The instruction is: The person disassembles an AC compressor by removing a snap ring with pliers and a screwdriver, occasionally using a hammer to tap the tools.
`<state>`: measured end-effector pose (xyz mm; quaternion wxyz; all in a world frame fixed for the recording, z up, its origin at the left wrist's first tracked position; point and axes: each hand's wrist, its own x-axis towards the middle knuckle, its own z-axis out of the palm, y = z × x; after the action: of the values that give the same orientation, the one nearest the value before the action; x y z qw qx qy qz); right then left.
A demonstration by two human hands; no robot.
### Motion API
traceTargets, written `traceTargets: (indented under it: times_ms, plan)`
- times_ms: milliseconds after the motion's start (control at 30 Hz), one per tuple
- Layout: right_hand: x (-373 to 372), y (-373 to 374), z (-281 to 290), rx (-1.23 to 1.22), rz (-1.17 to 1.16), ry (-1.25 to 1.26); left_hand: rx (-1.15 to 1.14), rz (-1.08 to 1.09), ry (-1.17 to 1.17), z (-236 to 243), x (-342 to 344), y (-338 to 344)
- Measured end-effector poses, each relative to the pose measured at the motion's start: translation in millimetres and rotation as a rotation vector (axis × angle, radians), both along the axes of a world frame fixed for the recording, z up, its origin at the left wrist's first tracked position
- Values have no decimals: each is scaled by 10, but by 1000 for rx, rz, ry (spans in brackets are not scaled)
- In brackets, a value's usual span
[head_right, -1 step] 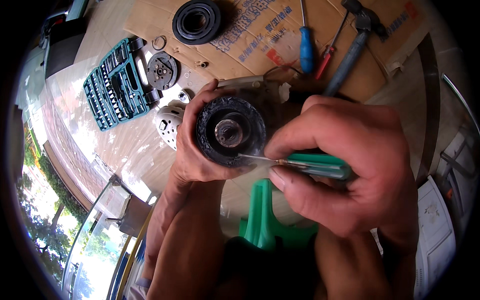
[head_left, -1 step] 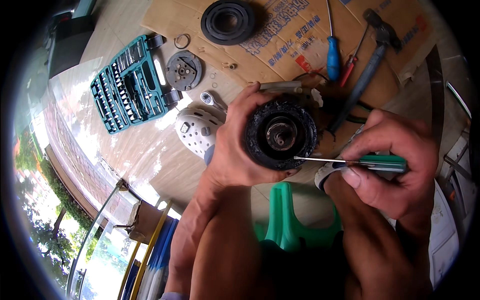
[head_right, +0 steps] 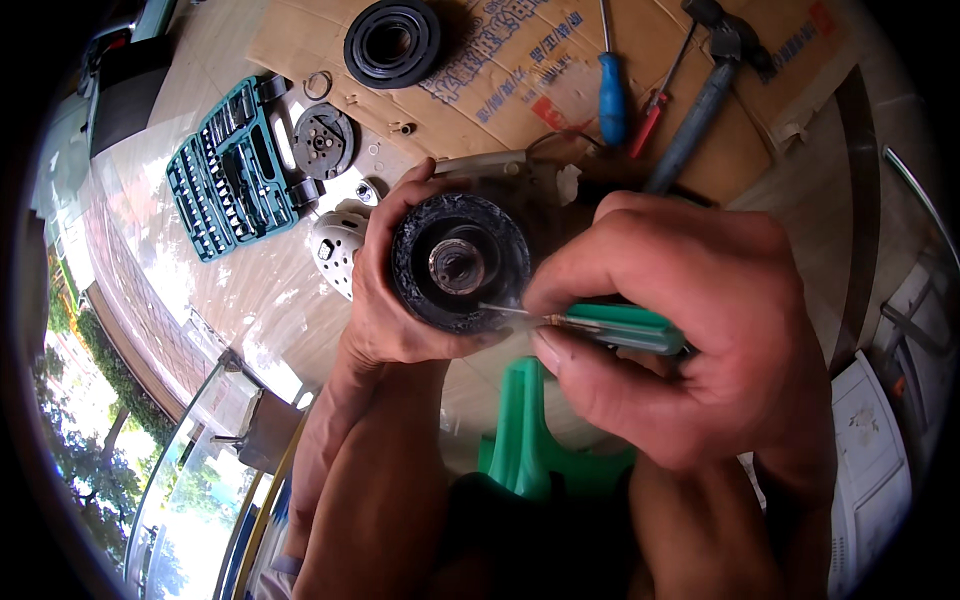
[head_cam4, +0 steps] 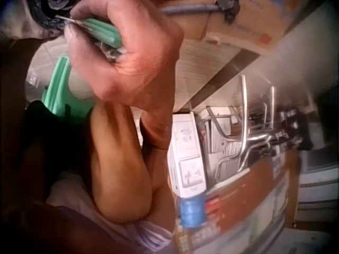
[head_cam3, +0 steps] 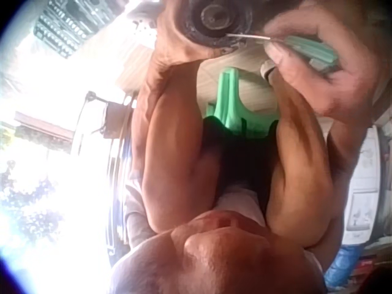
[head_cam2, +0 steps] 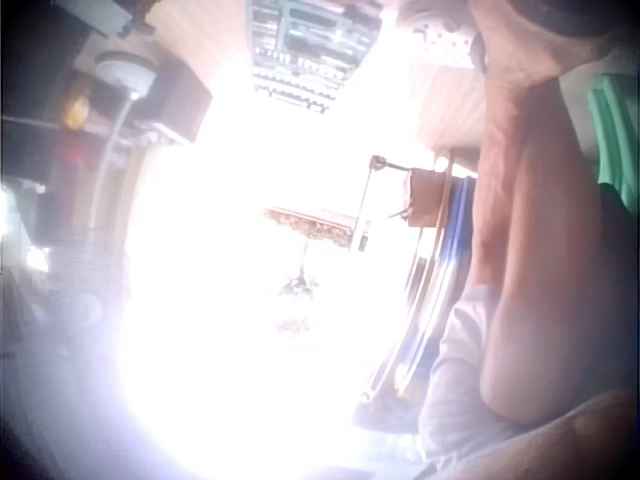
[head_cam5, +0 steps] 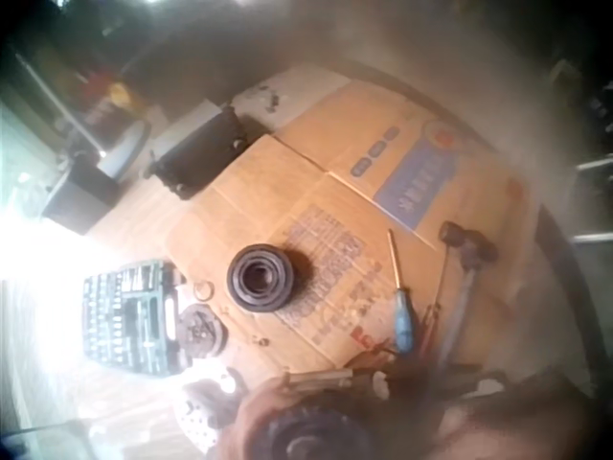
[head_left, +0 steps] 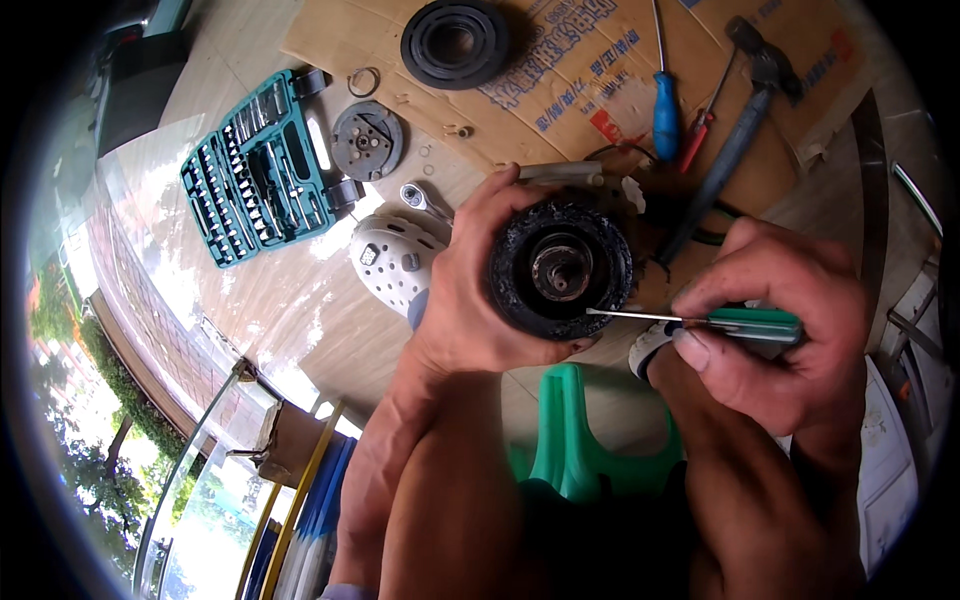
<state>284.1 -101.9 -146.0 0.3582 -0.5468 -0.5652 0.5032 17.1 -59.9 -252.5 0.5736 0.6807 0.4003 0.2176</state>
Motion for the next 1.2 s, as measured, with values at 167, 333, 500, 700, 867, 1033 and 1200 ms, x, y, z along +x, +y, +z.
traceTargets:
  times_ms: [167, 333, 500, 700, 867, 1033, 1200]
  plan:
    - [-54, 5, -86, 12, 101, -26, 23, -5, -19, -38, -5, -21]
    - [-106, 6, -108, 10, 93, -60, 24, -21, -13, -38, -26, -19]
    - [-147, -13, -148, 5, 115, -95, 30, -48, 2, -15, -26, -13]
    - [-226, -101, -189, -53, 122, -119, 19, -60, 59, 35, -17, -11]
    - [-294, -202, -219, -6, 86, -158, 97, -95, 67, 37, -20, 2]
    - [-331, -286, -262, 93, 113, -231, 119, -94, 77, 13, -10, -5]
    - [-376, -285, -374, 205, 116, -272, 68, 8, 16, -19, 30, 12]
